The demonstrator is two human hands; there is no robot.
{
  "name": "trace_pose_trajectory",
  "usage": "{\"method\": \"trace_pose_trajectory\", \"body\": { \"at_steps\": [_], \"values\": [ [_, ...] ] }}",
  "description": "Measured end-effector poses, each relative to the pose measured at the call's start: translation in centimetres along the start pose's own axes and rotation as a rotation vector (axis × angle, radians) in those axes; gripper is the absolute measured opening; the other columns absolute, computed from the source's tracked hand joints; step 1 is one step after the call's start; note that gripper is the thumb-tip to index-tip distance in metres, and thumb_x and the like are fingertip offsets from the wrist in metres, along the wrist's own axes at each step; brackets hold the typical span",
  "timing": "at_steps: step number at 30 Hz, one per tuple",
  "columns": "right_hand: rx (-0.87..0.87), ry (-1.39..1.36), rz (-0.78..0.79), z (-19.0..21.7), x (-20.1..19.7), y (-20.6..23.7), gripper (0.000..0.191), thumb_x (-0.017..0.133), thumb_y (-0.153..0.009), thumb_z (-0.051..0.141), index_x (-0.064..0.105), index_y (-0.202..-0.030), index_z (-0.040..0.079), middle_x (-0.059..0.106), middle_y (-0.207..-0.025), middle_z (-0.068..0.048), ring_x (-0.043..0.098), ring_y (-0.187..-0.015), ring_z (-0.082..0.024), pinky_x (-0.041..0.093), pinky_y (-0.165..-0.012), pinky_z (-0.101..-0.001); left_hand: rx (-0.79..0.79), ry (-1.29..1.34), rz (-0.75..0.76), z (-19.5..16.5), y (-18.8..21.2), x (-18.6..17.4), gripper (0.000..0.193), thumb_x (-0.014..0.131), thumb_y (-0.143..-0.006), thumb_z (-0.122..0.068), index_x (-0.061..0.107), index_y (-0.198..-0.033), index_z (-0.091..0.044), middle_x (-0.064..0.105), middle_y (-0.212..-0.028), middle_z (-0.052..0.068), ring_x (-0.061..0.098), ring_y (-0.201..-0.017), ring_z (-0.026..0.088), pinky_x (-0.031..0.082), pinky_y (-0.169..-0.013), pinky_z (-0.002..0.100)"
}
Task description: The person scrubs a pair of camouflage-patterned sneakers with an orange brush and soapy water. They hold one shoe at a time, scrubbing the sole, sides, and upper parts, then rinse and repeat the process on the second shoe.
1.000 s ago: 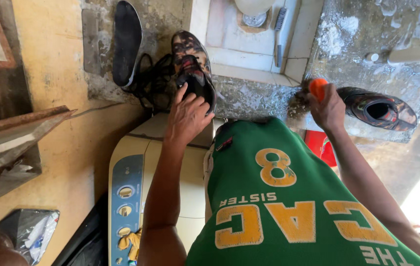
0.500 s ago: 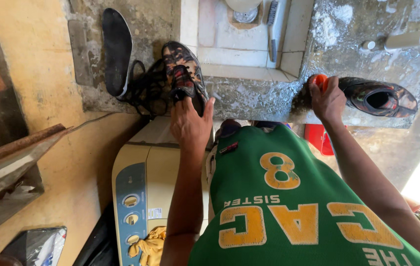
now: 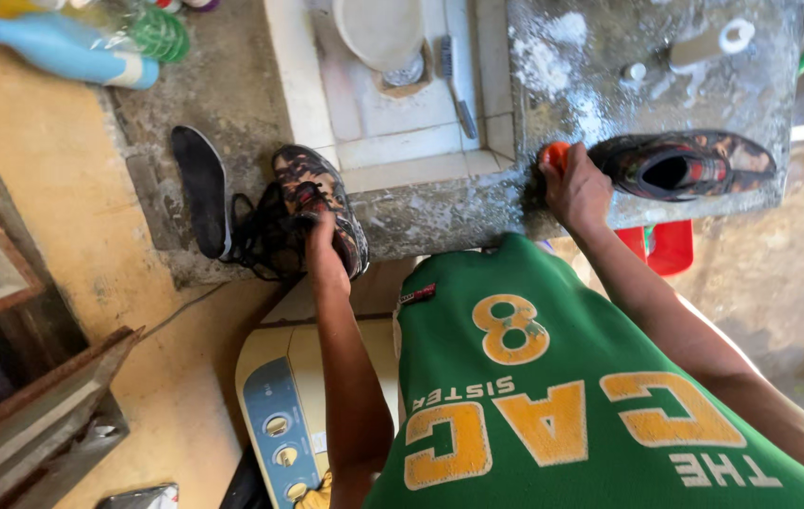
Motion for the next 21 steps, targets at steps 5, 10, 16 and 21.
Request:
{"method": "trace_pose_trajectory", "body": {
  "at_steps": [5, 10, 16, 21],
  "values": [
    [0.017, 0.007, 0.042, -1.0, 1.0, 0.1, 0.040, 0.071, -0.101, 0.037, 0.051, -0.108, 0.004, 0.070, -0.092, -0.023, 0.067, -0.077, -0.049, 0.050, -0.067, -0.0591, -0.215, 0.785, -0.178, -0.8, 0.0, -0.4, 0.110, 0.045, -0.077, -0.089, 0.039, -0.157, -0.014, 0.042, -0.161, 0.008, 0.040, -0.144, 0.031, 0.028, -0.118, 0.047],
    [0.008, -0.014, 0.055, -1.5, 1.4, 0.2, 0.042, 0.071, -0.103, 0.039, 0.050, -0.108, 0.003, 0.069, -0.093, -0.024, 0.066, -0.078, -0.049, 0.051, -0.068, -0.0576, 0.032, 1.019, -0.351, -2.2, -0.3, -0.8, 0.110, 0.048, -0.076, -0.088, 0.038, -0.157, -0.015, 0.043, -0.160, 0.009, 0.041, -0.144, 0.033, 0.030, -0.121, 0.051],
    [-0.028, -0.086, 0.050, -1.8, 1.4, 0.3, 0.039, 0.072, -0.103, 0.037, 0.051, -0.108, 0.005, 0.069, -0.095, -0.023, 0.067, -0.081, -0.048, 0.051, -0.072, -0.0578, 0.167, 0.956, -0.187, -3.2, 1.9, -0.7, 0.103, 0.052, -0.082, -0.081, 0.039, -0.158, -0.014, 0.045, -0.159, 0.008, 0.044, -0.144, 0.031, 0.031, -0.124, 0.049],
    [-0.046, -0.063, 0.043, -1.9, 1.3, 0.4, 0.040, 0.072, -0.105, 0.038, 0.051, -0.109, 0.003, 0.069, -0.096, -0.023, 0.067, -0.081, -0.048, 0.050, -0.072, -0.0581, 0.208, 0.948, 0.011, -4.6, 3.4, 0.0, 0.106, 0.053, -0.083, -0.083, 0.037, -0.160, -0.012, 0.047, -0.159, 0.007, 0.046, -0.144, 0.028, 0.032, -0.126, 0.046]
  ]
}}
Point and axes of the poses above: each hand's wrist, its own y-axis away from the middle knuckle, its own x-axis out of the palm, z = x × y, the point moved 3 cm from there along -y, towards the middle knuckle
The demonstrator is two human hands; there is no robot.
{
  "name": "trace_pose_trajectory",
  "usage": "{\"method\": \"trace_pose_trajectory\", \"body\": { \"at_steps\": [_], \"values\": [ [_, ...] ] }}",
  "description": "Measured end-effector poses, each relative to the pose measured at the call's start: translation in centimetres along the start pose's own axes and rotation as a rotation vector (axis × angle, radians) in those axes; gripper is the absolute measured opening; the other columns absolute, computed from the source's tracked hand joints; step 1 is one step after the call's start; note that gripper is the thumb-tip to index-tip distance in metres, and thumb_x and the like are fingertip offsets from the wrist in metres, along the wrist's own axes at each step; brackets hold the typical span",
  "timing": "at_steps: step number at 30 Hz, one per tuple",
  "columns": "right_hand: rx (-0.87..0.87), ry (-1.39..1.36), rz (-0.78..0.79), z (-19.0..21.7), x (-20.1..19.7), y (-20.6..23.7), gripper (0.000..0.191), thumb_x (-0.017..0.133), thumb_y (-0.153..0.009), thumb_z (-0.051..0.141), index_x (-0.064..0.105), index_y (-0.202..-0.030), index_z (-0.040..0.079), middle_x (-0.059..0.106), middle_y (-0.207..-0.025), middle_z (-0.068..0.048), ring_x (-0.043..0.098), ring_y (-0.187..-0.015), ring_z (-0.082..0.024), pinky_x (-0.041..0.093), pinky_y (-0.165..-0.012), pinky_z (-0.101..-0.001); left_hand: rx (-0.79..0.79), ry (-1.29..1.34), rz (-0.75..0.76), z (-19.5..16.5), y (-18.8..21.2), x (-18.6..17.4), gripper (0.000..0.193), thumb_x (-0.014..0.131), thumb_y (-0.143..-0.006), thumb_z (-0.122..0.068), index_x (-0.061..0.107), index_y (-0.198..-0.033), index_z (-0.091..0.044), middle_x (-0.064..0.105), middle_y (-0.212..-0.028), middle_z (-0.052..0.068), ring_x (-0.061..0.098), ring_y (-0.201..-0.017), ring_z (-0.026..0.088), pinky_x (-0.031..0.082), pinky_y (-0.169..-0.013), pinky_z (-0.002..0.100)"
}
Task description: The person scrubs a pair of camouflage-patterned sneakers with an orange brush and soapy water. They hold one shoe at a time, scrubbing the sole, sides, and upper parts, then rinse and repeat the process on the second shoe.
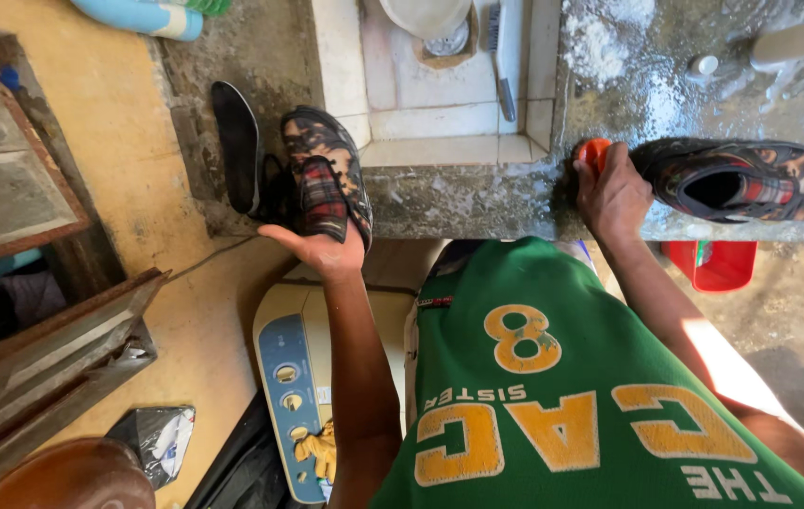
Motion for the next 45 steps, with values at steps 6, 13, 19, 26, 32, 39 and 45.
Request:
{"method": "trace_pose_trajectory", "body": {
  "at_steps": [6, 13, 19, 26, 32, 39, 45],
  "values": [
    [0.043, 0.009, -0.005, 0.2, -0.5, -0.2, 0.041, 0.073, -0.105, 0.038, 0.053, -0.110, 0.003, 0.069, -0.095, -0.026, 0.065, -0.084, -0.051, 0.050, -0.071, -0.0594, -0.171, -0.015, 0.073, 1.5, -0.7, -2.6, 0.108, 0.054, -0.083, -0.084, 0.037, -0.160, -0.009, 0.050, -0.155, 0.007, 0.050, -0.140, 0.027, 0.036, -0.124, 0.043],
    [0.089, 0.063, 0.008, 1.3, -1.8, -1.2, 0.044, 0.074, -0.102, 0.044, 0.055, -0.110, 0.005, 0.070, -0.094, -0.027, 0.065, -0.086, -0.053, 0.050, -0.078, -0.0600, -0.099, -0.970, 0.315, 6.1, -0.7, -3.5, 0.072, 0.045, -0.112, -0.064, 0.058, -0.130, 0.004, 0.057, -0.126, 0.009, 0.049, -0.114, 0.019, 0.041, -0.108, 0.036],
    [0.020, 0.153, -0.027, 3.0, -3.1, -1.3, 0.047, 0.074, -0.105, 0.043, 0.051, -0.113, 0.004, 0.069, -0.092, -0.028, 0.065, -0.086, -0.053, 0.049, -0.078, -0.0607, -0.333, -1.149, 0.415, 8.8, 0.4, -1.7, 0.079, 0.050, -0.103, -0.064, 0.061, -0.133, 0.008, 0.062, -0.134, 0.015, 0.054, -0.126, 0.024, 0.041, -0.111, 0.039],
    [0.002, 0.231, 0.008, 4.3, -3.7, -1.5, 0.049, 0.072, -0.106, 0.044, 0.046, -0.114, 0.003, 0.067, -0.087, -0.028, 0.064, -0.080, -0.053, 0.048, -0.074, -0.0597, -0.047, -1.252, 0.395, 8.4, 2.1, -0.2, 0.093, 0.070, -0.086, -0.066, 0.052, -0.148, 0.000, 0.052, -0.153, 0.016, 0.047, -0.142, 0.027, 0.037, -0.119, 0.041],
    [-0.024, 0.261, 0.013, 4.8, -3.8, -1.6, 0.047, 0.070, -0.108, 0.043, 0.043, -0.113, 0.004, 0.067, -0.087, -0.026, 0.065, -0.080, -0.051, 0.049, -0.075, -0.0584, -0.109, -1.127, 0.412, 8.5, 2.4, -0.6, 0.092, 0.072, -0.086, -0.065, 0.050, -0.147, 0.000, 0.050, -0.154, 0.016, 0.046, -0.143, 0.027, 0.039, -0.119, 0.041],
    [0.038, 0.299, 0.035, 4.8, -3.7, -1.8, 0.046, 0.070, -0.105, 0.042, 0.045, -0.110, 0.004, 0.068, -0.086, -0.024, 0.066, -0.077, -0.049, 0.050, -0.072, -0.0577, -0.608, -0.985, 0.418, 11.1, 1.4, -4.2, 0.076, 0.061, -0.096, -0.060, 0.055, -0.147, -0.005, 0.042, -0.150, 0.010, 0.030, -0.135, 0.021, 0.026, -0.112, 0.037],
    [0.007, 0.259, -0.002, 4.8, -3.6, -1.7, 0.046, 0.072, -0.106, 0.041, 0.043, -0.111, 0.005, 0.067, -0.086, -0.024, 0.066, -0.075, -0.047, 0.050, -0.071, -0.0569, -0.320, -0.613, 0.206, 8.3, -1.7, -3.7, 0.070, 0.060, -0.102, -0.054, 0.053, -0.146, 0.001, 0.058, -0.144, 0.005, 0.053, -0.131, 0.016, 0.041, -0.111, 0.030]
  ]
}}
Point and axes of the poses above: each hand's wrist, its own y-axis away from the middle knuckle, its own x-axis out of the palm, z = x × y, the point moved 3 cm from there along -y, towards the middle knuckle
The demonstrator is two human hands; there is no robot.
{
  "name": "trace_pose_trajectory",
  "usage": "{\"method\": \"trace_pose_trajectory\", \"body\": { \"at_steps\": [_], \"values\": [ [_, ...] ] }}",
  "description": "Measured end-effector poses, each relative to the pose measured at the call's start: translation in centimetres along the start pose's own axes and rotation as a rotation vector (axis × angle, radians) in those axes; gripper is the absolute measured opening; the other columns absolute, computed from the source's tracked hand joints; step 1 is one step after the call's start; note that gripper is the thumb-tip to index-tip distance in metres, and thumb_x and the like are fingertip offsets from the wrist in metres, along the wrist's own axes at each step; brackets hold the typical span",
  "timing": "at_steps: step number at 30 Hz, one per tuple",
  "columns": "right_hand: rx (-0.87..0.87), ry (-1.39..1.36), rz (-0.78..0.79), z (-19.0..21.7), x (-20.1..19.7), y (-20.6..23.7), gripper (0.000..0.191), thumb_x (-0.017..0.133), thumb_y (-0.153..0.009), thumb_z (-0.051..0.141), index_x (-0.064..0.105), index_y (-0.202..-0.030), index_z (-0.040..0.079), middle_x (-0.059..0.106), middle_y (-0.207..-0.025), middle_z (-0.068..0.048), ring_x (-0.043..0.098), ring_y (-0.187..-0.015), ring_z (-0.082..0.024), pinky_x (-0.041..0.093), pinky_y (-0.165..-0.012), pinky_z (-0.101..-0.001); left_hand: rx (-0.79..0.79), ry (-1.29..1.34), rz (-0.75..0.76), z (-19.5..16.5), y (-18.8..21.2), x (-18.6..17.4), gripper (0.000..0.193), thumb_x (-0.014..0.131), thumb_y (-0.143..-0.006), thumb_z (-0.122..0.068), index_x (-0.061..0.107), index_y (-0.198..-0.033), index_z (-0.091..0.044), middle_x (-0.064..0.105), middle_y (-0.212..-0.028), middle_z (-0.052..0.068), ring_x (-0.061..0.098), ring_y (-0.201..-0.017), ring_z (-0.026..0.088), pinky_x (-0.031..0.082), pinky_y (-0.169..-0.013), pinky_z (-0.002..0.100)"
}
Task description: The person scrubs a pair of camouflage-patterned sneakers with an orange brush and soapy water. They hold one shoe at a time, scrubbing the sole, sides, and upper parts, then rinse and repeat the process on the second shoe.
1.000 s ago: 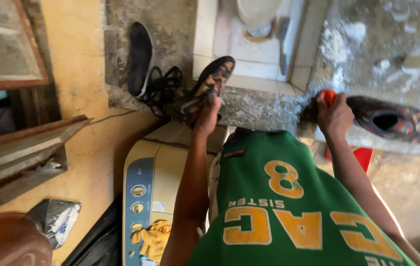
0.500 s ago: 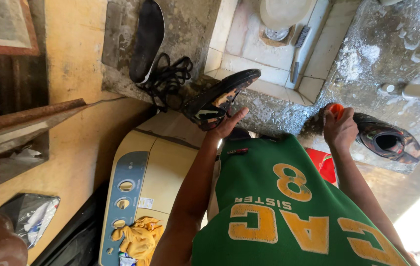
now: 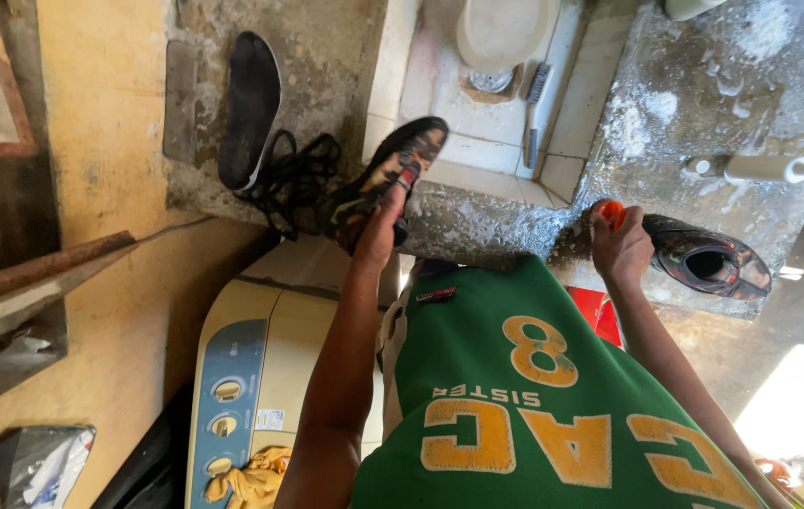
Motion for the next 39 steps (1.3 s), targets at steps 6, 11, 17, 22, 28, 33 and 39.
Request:
{"method": "trace_pose_trajectory", "body": {
  "at_steps": [6, 11, 17, 22, 28, 33, 39],
  "values": [
    [-0.063, -0.282, -0.147, 0.0, -1.0, 0.5, 0.045, 0.074, -0.102, 0.027, 0.043, -0.124, 0.003, 0.066, -0.093, -0.023, 0.066, -0.077, -0.045, 0.052, -0.072, -0.0529, -0.091, 0.566, 0.030, -4.6, -2.1, 0.0, 0.093, 0.061, -0.094, -0.067, 0.047, -0.148, 0.006, 0.058, -0.139, 0.015, 0.056, -0.124, 0.028, 0.046, -0.106, 0.043],
    [-0.145, -0.196, -0.231, 0.4, -1.8, 0.0, 0.029, 0.073, -0.099, 0.014, 0.057, -0.122, 0.006, 0.061, -0.112, -0.021, 0.064, -0.097, -0.041, 0.053, -0.082, -0.0487, -0.238, 0.833, 0.150, -6.8, -0.9, 1.5, 0.123, 0.058, -0.076, -0.084, 0.039, -0.150, 0.012, 0.056, -0.147, 0.019, 0.056, -0.132, 0.031, 0.045, -0.116, 0.046],
    [-0.210, -0.109, -0.273, 0.5, -1.2, -0.3, 0.037, 0.076, -0.098, 0.012, 0.060, -0.131, 0.007, 0.057, -0.118, -0.017, 0.058, -0.106, -0.039, 0.051, -0.090, -0.0487, -0.239, 0.855, 0.213, -4.8, -1.6, 3.9, 0.126, 0.060, -0.075, -0.086, 0.038, -0.150, 0.012, 0.055, -0.146, 0.020, 0.056, -0.130, 0.033, 0.044, -0.116, 0.047],
    [-0.299, -0.133, -0.401, 0.2, -1.8, 0.4, 0.048, 0.078, -0.091, 0.012, 0.059, -0.135, 0.006, 0.054, -0.129, -0.018, 0.054, -0.115, -0.039, 0.049, -0.094, -0.0491, -0.292, 0.891, 0.124, -3.2, -3.0, 3.5, 0.124, 0.060, -0.076, -0.086, 0.042, -0.149, 0.013, 0.059, -0.141, 0.019, 0.060, -0.124, 0.033, 0.047, -0.113, 0.046],
    [-0.232, -0.454, -0.341, -0.5, -2.8, -0.2, 0.040, 0.077, -0.094, 0.013, 0.063, -0.130, 0.004, 0.058, -0.123, -0.017, 0.061, -0.103, -0.034, 0.054, -0.086, -0.0422, -0.288, 0.773, 0.124, -3.4, -4.3, 3.4, 0.115, 0.061, -0.077, -0.083, 0.048, -0.148, 0.007, 0.064, -0.139, 0.015, 0.063, -0.122, 0.030, 0.048, -0.112, 0.044],
    [-0.045, -0.716, -0.320, -2.0, -2.5, -1.8, 0.028, 0.071, -0.097, 0.014, 0.066, -0.122, 0.003, 0.063, -0.120, -0.011, 0.069, -0.102, -0.021, 0.058, -0.076, -0.0315, -0.256, 0.697, 0.129, -3.4, -5.3, 3.4, 0.113, 0.057, -0.082, -0.084, 0.049, -0.147, 0.007, 0.063, -0.140, 0.015, 0.062, -0.123, 0.031, 0.047, -0.111, 0.045],
    [0.059, -0.921, -0.317, -3.5, -3.0, -4.7, 0.025, 0.069, -0.098, 0.014, 0.065, -0.121, 0.003, 0.070, -0.109, -0.006, 0.069, -0.093, -0.014, 0.056, -0.078, -0.0275, -0.262, 0.588, 0.003, -3.2, -6.7, 3.1, 0.114, 0.052, -0.081, -0.086, 0.047, -0.147, 0.007, 0.061, -0.141, 0.016, 0.061, -0.125, 0.031, 0.045, -0.110, 0.045]
  ]
}}
Point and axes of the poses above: each hand's wrist, its own y-axis away from the middle knuckle, its own x-axis out of the palm, z = x × y, the point moved 3 cm from there along -y, towards the middle knuckle
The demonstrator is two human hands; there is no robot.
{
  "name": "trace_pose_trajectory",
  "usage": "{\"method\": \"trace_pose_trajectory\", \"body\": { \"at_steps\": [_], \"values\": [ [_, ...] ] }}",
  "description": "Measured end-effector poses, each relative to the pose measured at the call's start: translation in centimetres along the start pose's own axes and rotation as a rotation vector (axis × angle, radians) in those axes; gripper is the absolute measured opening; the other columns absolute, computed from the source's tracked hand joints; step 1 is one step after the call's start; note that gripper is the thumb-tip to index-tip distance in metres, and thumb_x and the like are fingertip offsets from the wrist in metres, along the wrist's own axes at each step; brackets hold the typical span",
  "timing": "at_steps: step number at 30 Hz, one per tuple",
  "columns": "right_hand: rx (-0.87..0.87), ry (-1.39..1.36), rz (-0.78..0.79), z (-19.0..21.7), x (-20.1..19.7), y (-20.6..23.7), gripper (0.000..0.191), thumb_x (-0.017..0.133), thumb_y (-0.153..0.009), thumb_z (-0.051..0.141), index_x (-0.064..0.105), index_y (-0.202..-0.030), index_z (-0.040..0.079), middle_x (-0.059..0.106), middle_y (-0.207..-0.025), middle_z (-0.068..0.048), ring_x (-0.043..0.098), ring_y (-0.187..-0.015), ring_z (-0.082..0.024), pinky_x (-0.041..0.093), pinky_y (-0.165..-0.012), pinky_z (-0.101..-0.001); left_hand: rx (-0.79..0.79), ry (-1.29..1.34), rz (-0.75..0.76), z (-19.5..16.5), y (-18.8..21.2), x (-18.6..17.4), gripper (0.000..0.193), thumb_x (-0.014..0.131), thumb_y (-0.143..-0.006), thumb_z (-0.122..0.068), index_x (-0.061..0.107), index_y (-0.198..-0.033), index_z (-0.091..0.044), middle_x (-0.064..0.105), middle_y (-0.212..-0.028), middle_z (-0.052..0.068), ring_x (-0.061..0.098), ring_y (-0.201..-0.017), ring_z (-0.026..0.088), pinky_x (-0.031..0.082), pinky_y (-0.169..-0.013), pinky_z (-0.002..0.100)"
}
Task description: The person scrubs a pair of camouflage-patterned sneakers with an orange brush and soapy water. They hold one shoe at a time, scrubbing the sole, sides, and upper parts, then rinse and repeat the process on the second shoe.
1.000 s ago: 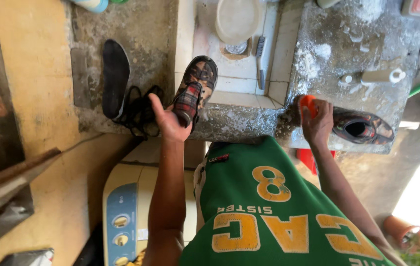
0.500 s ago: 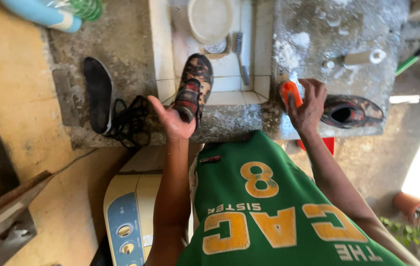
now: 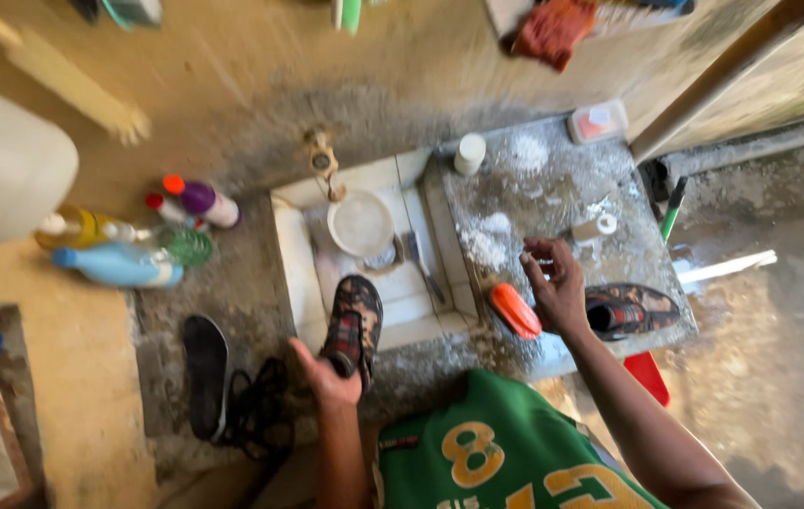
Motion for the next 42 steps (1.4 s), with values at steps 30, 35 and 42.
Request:
{"method": "trace_pose_trajectory", "body": {
  "at_steps": [30, 35, 42],
  "values": [
    [0.160, 0.965, 0.271, -2.5, -10.3, -4.7, 0.036, 0.086, -0.091, 0.039, 0.079, -0.113, 0.012, 0.075, -0.106, -0.018, 0.072, -0.090, -0.034, 0.056, -0.076, -0.0476, 0.136, 0.007, -0.214, -1.7, 5.5, -1.8, 0.108, 0.065, -0.075, -0.077, 0.039, -0.150, -0.004, 0.056, -0.148, 0.014, 0.058, -0.130, 0.033, 0.046, -0.113, 0.048],
    [0.117, 0.601, 0.457, 0.1, -3.7, -1.7, 0.029, 0.077, -0.098, 0.039, 0.078, -0.106, 0.011, 0.076, -0.091, -0.014, 0.073, -0.078, -0.025, 0.057, -0.075, -0.0384, 0.131, 0.044, -0.109, -0.8, 6.1, -2.5, 0.111, 0.065, -0.079, -0.077, 0.041, -0.152, 0.003, 0.056, -0.148, 0.015, 0.057, -0.131, 0.032, 0.045, -0.114, 0.046],
    [-0.156, 0.490, 0.668, 2.8, 7.6, -3.1, 0.031, 0.074, -0.097, 0.035, 0.073, -0.108, 0.006, 0.075, -0.102, -0.012, 0.073, -0.079, -0.027, 0.057, -0.077, -0.0406, 0.141, -0.003, -0.073, -0.6, 4.1, -1.7, 0.110, 0.058, -0.081, -0.080, 0.046, -0.148, 0.007, 0.056, -0.147, 0.017, 0.057, -0.129, 0.033, 0.045, -0.113, 0.046]
  ]
}}
Point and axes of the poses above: each hand's wrist, its own y-axis away from the middle knuckle, its own x-axis out of the palm, z = x × y, the point moved 3 cm from there along -y, towards the middle knuckle
